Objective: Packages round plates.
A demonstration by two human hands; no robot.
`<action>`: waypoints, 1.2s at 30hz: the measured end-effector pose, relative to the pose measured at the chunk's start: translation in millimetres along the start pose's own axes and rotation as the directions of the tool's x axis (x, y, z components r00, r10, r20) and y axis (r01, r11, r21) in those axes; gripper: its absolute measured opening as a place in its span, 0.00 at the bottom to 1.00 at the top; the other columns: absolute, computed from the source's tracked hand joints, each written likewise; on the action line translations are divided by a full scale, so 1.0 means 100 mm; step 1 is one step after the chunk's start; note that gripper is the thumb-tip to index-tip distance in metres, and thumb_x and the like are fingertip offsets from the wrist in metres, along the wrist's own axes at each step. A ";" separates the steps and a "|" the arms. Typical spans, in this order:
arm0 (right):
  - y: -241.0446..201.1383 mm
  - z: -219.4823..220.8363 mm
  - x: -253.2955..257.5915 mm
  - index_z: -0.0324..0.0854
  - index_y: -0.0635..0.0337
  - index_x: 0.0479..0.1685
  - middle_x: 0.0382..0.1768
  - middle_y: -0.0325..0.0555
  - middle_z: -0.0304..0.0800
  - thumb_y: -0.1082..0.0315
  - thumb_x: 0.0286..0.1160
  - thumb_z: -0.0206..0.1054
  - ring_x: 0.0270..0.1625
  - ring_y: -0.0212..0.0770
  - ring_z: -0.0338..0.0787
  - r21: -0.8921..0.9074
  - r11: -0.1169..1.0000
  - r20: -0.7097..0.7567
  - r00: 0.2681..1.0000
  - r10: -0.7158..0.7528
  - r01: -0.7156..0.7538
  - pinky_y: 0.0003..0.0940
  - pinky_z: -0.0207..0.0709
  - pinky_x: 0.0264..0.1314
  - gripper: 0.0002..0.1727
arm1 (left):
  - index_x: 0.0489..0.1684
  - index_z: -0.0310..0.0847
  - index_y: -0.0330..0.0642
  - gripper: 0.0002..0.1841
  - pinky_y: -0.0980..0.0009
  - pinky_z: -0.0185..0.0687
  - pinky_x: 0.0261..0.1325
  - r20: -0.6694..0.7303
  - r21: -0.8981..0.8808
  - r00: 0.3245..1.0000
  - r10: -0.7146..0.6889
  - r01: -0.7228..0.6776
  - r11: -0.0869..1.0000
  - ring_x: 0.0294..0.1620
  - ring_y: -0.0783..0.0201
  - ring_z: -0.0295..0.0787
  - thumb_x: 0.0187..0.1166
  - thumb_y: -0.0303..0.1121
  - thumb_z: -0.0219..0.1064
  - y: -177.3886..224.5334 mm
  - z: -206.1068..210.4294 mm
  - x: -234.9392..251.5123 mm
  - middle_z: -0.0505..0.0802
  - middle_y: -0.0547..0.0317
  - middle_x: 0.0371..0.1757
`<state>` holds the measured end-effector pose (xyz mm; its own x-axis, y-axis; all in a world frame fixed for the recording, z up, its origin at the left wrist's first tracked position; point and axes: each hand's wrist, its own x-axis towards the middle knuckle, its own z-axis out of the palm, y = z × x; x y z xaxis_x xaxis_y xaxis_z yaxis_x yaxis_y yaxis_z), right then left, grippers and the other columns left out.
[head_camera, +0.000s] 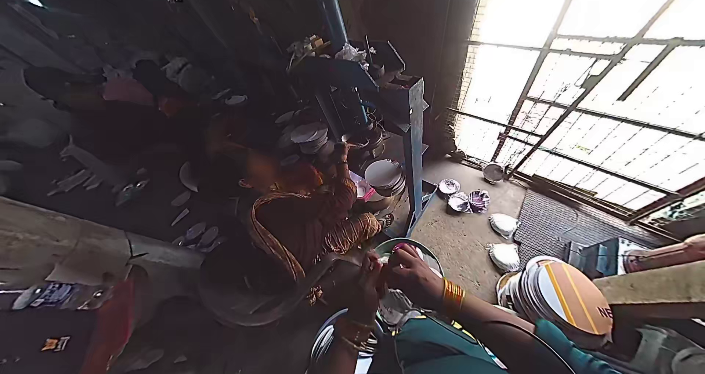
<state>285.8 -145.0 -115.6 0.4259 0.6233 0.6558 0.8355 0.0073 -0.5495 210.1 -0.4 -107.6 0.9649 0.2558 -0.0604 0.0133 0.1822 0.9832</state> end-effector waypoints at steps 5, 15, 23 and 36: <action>0.06 0.07 -0.12 0.86 0.66 0.30 0.55 0.59 0.91 0.76 0.72 0.69 0.66 0.51 0.87 0.300 0.948 0.015 0.995 0.102 -0.102 0.43 0.78 0.73 0.05 | 0.45 0.87 0.46 0.09 0.81 0.83 0.38 0.224 0.080 0.973 -0.061 0.044 0.996 0.29 0.83 0.84 0.79 0.26 0.60 0.06 -0.28 -0.07 0.90 0.79 0.30; 0.04 -0.05 -0.01 0.87 0.74 0.44 0.40 0.60 0.94 0.80 0.76 0.63 0.46 0.48 0.95 0.299 0.908 0.121 0.956 0.269 -0.293 0.42 0.86 0.57 0.08 | 0.30 0.87 0.32 0.09 0.60 0.88 0.41 0.338 0.690 0.924 0.178 -0.372 0.620 0.32 0.61 0.91 0.71 0.31 0.71 0.23 -0.14 -0.07 0.92 0.52 0.29; 0.00 -0.23 0.23 0.82 0.74 0.43 0.30 0.59 0.86 0.69 0.77 0.68 0.36 0.54 0.88 0.197 0.855 0.255 0.867 0.428 -0.479 0.54 0.79 0.44 0.12 | 0.29 0.88 0.35 0.10 0.54 0.81 0.56 0.133 0.788 0.817 0.561 -0.431 0.440 0.37 0.61 0.93 0.70 0.34 0.69 0.07 0.00 -0.09 0.95 0.53 0.32; 0.03 -0.08 0.10 0.90 0.62 0.45 0.42 0.50 0.93 0.56 0.65 0.77 0.55 0.56 0.86 0.154 0.876 0.173 0.886 0.431 -0.457 0.64 0.69 0.62 0.18 | 0.32 0.82 0.28 0.09 0.84 0.81 0.56 -0.105 0.534 0.894 0.435 -0.318 0.783 0.43 0.84 0.86 0.67 0.29 0.67 -0.02 -0.04 -0.01 0.90 0.61 0.34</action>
<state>295.7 -144.6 -106.7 0.6771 0.6905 0.2544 0.4842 -0.1578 -0.8606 207.7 2.9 -110.7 0.8412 0.4078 0.3551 -0.1560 -0.4458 0.8814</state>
